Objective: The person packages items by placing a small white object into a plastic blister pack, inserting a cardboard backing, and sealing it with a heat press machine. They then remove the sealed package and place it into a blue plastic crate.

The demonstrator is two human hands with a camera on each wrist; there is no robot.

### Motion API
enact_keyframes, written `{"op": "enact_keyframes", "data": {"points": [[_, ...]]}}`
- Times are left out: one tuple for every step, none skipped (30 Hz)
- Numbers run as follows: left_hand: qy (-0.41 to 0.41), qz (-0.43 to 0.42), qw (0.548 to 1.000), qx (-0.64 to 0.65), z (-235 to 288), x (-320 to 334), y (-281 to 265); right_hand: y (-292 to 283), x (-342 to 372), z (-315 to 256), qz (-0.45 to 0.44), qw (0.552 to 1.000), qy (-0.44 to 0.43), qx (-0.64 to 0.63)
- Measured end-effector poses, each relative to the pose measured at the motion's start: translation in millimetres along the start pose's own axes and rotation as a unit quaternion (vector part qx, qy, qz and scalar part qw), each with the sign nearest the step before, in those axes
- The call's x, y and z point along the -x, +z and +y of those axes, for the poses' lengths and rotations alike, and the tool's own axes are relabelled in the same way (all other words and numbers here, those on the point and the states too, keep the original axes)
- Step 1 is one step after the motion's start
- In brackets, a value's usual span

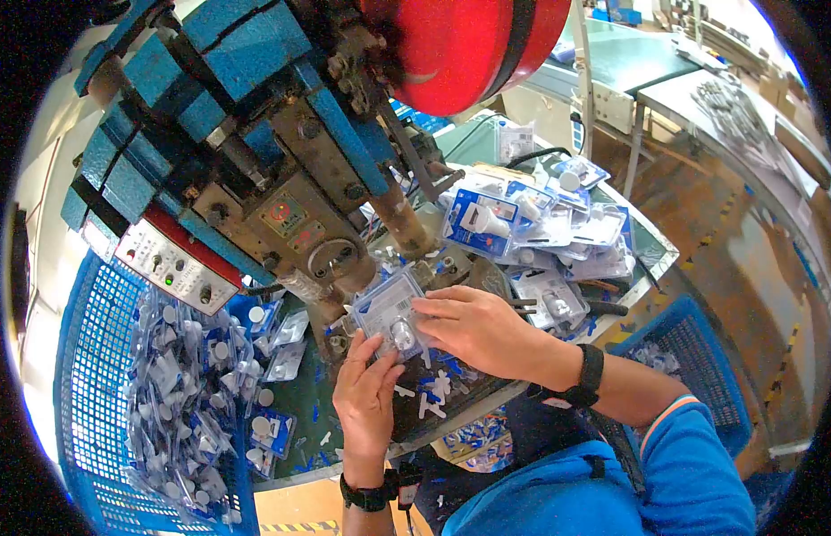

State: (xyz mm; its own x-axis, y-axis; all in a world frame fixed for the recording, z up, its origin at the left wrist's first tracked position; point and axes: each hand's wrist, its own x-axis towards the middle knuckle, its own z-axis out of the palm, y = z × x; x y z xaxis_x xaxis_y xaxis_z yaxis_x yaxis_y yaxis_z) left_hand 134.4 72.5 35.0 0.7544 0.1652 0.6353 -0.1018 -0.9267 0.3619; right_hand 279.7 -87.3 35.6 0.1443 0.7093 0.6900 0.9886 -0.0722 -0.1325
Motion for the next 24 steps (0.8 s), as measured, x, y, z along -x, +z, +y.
{"op": "enact_keyframes", "data": {"points": [[-0.002, 0.000, 1.000, 0.001, 0, 0, 0, 0, 0, 0, -0.001, 1.000, 0.002, -0.001], [-0.002, 0.000, 1.000, 0.000, -1, 0, 0, 0, 0, 0, -0.001, 1.000, 0.004, -0.003], [-0.001, -0.001, 1.000, -0.002, -1, 0, 0, 0, -1, 0, 0.001, 1.000, 0.002, -0.003], [-0.001, -0.002, 1.000, -0.003, 0, 0, 0, 0, -1, 0, 0.003, 1.000, 0.000, -0.003], [-0.001, -0.002, 1.000, -0.003, -1, 0, 0, 0, -1, 0, 0.005, 1.000, -0.002, -0.003], [-0.002, -0.002, 1.000, -0.003, -1, 0, 0, 0, 0, 0, 0.006, 1.000, -0.001, -0.003], [-0.002, -0.002, 1.000, -0.003, -1, 0, 0, 0, 0, 0, 0.007, 1.000, 0.000, -0.004], [0.000, -0.001, 1.000, -0.009, -1, 0, 0, 0, -1, 0, 0.008, 1.000, 0.001, -0.005], [0.002, -0.001, 1.000, -0.015, -1, 0, -1, 2, -1, 1, 0.011, 1.000, -0.004, -0.010], [0.005, 0.000, 1.000, -0.018, 0, -1, 0, 5, 0, 2, 0.013, 1.000, -0.008, -0.013], [0.008, -0.001, 1.000, -0.023, 0, -1, 0, 6, 2, 4, 0.014, 1.000, -0.011, -0.013], [0.012, -0.001, 1.000, -0.024, -1, 0, -1, 5, 3, 5, 0.001, 1.000, -0.019, -0.001], [0.016, -0.001, 1.000, -0.023, -2, 0, 0, 3, 2, 5, -0.013, 0.999, -0.027, 0.014], [0.017, -0.003, 0.999, -0.032, -1, 0, 0, 2, 1, 5, -0.027, 0.999, -0.033, 0.029], [0.034, 0.008, 0.999, -0.041, -1, -2, 1, 2, 2, 4, -0.031, 0.999, -0.010, 0.001], [0.051, 0.017, 0.997, -0.052, 0, -3, 0, 4, 1, 3, -0.007, 1.000, -0.013, 0.006], [0.067, 0.027, 0.995, -0.069, 1, -4, -2, 4, 0, 2, 0.020, 1.000, -0.019, 0.006], [0.065, 0.041, 0.995, -0.068, 4, -6, -4, 0, 0, 1, 0.027, 0.999, -0.017, 0.013], [0.067, 0.032, 0.995, -0.065, 4, -9, -7, -3, -2, 0, 0.035, 0.999, -0.020, 0.015], [0.067, 0.024, 0.995, -0.064, 4, -10, -8, -3, -6, -1, 0.043, 0.999, -0.025, 0.015], [0.065, 0.015, 0.996, -0.064, 4, -11, -9, -3, -8, 0, 0.042, 0.999, -0.026, 0.012], [0.070, 0.036, 0.996, -0.052, 2, -9, -8, -3, -8, 1, 0.041, 0.999, -0.025, 0.008], [0.061, 0.040, 0.996, -0.053, 4, -8, -10, -2, -7, 2, 0.037, 0.999, -0.022, 0.005], [0.051, 0.044, 0.996, -0.051, 7, -9, -9, -4, -9, 1, 0.039, 0.999, -0.020, 0.002]]}}
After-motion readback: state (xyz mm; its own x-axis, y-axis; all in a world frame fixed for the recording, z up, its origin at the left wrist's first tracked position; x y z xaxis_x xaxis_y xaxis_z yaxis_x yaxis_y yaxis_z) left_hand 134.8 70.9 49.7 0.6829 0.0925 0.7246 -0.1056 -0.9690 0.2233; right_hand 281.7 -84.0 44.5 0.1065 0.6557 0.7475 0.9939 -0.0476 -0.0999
